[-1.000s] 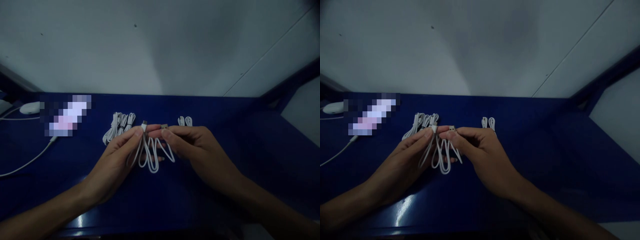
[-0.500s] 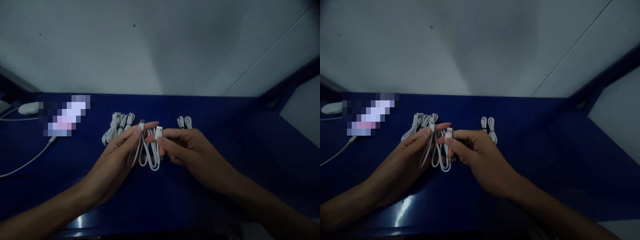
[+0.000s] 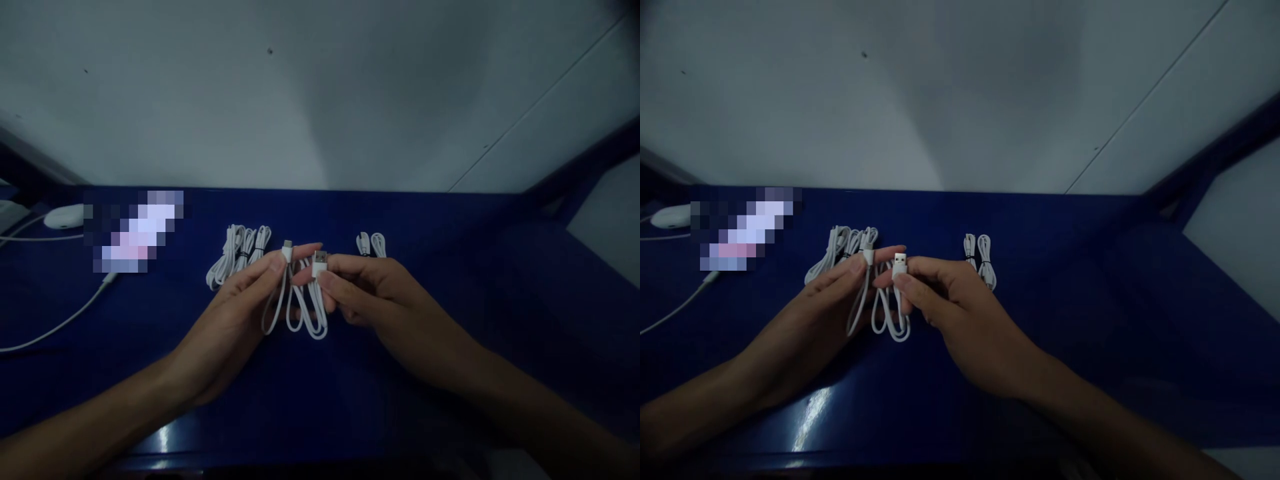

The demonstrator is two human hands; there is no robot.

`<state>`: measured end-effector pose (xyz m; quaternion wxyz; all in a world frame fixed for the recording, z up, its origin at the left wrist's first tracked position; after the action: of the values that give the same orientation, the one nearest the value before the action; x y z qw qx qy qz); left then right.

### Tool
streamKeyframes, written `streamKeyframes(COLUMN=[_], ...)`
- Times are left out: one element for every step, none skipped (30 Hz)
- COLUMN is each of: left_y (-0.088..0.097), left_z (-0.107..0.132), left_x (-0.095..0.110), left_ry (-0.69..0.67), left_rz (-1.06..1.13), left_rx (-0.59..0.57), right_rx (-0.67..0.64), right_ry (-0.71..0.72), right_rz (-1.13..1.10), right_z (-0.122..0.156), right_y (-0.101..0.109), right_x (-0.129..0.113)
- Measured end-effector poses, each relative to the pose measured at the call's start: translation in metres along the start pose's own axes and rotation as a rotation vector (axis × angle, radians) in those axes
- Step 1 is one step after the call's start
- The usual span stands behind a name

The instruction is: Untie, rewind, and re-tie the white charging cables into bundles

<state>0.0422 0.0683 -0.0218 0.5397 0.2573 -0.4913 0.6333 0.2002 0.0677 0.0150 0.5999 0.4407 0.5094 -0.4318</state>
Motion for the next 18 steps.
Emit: streamKeyframes(left_y=[0.0000,0.0002,0.0008,0.0015,0.0024,0.0035,0.0046,0.0054,0.0061,0.0064,0.0066,0.0067,0.0068,0.0067,0.0065,0.0062,0.0060,0.0060], left_z=[0.0001,0.0001,0.0000,-0.0002,-0.0005,-0.0009,-0.0012,-0.0016,-0.0018,-0.0020,-0.0020,-0.0021,-0.0021,-0.0021,-0.0022,-0.0022,-0.0023,-0.0023], left_x=[0.0000,-0.0001,-0.0004,-0.0007,-0.0012,-0.0017,-0.0024,-0.0031,-0.0037,-0.0042,-0.0044,-0.0044,-0.0043,-0.0040,-0.0039,-0.0039,-0.0039,-0.0040], left_ry=[-0.003,-0.005,-0.007,-0.009,-0.011,-0.013,-0.013,-0.011,-0.009,-0.007,-0.005,-0.004,-0.005,-0.005,-0.005,-0.002,0.000,0.002], left_rz=[0.000,-0.001,-0.004,-0.007,-0.011,-0.015,-0.018,-0.022,-0.026,-0.029,-0.033,-0.035,-0.036,-0.035,-0.032,-0.029,-0.025,-0.023], left_rx=[-0.008,-0.013,-0.014,-0.013,-0.009,-0.002,0.006,0.011,0.013,0.014,0.015,0.016,0.018,0.019,0.020,0.018,0.019,0.021], right_rx=[0.001,0.002,0.002,-0.001,-0.004,-0.006,-0.006,-0.004,-0.003,0.006,0.003,0.004,0.005,0.006,0.011,0.015,0.018,0.022], right_ry=[0.003,0.008,0.013,0.017,0.021,0.025,0.028,0.030,0.032,0.029,0.028,0.028,0.026,0.027,0.026,0.024,0.023,0.020], right_rz=[-0.005,-0.010,-0.013,-0.017,-0.020,-0.023,-0.025,-0.024,-0.024,-0.021,-0.026,-0.029,-0.031,-0.032,-0.030,-0.025,-0.020,-0.015], right_z=[0.0002,0.0003,0.0005,0.0007,0.0008,0.0009,0.0008,0.0006,0.0004,0.0001,0.0000,-0.0001,-0.0001,0.0000,0.0001,0.0003,0.0005,0.0008], right_y=[0.0002,0.0003,0.0001,-0.0003,-0.0009,-0.0015,-0.0019,-0.0022,-0.0024,-0.0019,-0.0022,-0.0021,-0.0020,-0.0018,-0.0014,-0.0012,-0.0010,-0.0008], right_x=[-0.0001,-0.0003,-0.0007,-0.0012,-0.0017,-0.0023,-0.0028,-0.0031,-0.0034,-0.0031,-0.0031,-0.0030,-0.0028,-0.0027,-0.0025,-0.0022,-0.0019,-0.0015])
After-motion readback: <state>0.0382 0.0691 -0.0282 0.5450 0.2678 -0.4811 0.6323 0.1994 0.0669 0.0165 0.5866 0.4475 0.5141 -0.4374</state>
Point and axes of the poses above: each hand's wrist, its own z-axis away from the middle knuckle, its own y-axis out of the back of the hand, x = y × z, the point moved 7 cm from there along -z, towards the middle knuckle, and after that the axes turned 12 degrees about x, right-handed, at the moved point
